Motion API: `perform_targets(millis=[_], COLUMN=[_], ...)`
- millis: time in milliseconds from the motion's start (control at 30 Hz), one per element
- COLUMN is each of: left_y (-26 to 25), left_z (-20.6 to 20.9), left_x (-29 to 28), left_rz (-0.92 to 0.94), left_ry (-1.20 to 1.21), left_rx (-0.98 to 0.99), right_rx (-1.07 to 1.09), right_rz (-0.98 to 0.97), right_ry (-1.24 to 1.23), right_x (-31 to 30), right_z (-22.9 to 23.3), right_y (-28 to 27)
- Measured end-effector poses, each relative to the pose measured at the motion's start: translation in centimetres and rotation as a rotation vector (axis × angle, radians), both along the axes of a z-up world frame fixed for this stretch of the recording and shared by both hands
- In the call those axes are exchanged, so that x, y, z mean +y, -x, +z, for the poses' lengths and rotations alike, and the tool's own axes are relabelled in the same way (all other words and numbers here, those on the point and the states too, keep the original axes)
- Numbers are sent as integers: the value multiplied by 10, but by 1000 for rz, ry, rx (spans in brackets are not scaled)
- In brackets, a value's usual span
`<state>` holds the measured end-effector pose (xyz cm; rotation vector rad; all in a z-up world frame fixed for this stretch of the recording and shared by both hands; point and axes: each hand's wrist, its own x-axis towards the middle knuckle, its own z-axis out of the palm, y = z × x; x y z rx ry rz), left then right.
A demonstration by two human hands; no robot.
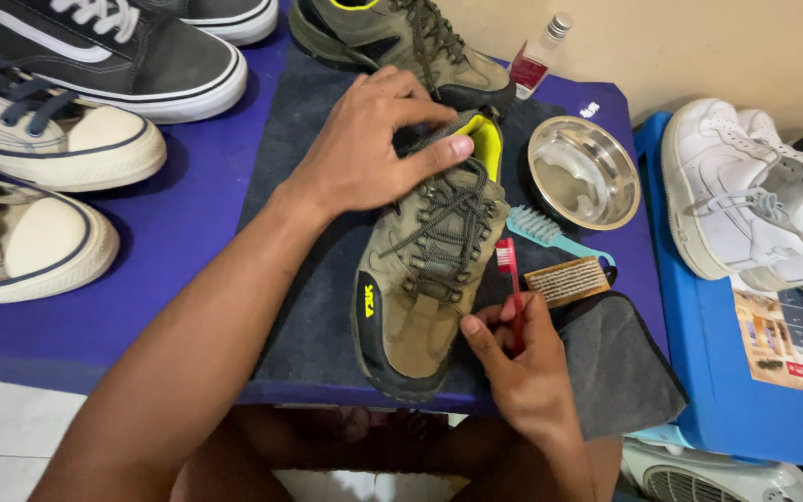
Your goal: Cleaning the sole of a shoe using brushes and a cleaning solution
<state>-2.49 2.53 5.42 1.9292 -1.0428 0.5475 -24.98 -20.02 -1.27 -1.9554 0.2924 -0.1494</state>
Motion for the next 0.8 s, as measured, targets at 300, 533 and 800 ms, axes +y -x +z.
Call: perform_targets(millis=[300,533,800], left_y=[32,9,2], left_z=[3,-12,-19], left_x=[-22,-19,-18], left_rz=[-87,-102,-13], left_ry=[-130,116,169], left_rx=[139,59,93], right_rx=[-52,-71,-202], right_rz=[-41,-65,-132], right_ry=[-220,-231,131], right_x=[-2,-4,-14], right_z=[-1,2,84], right_y=[10,13,8])
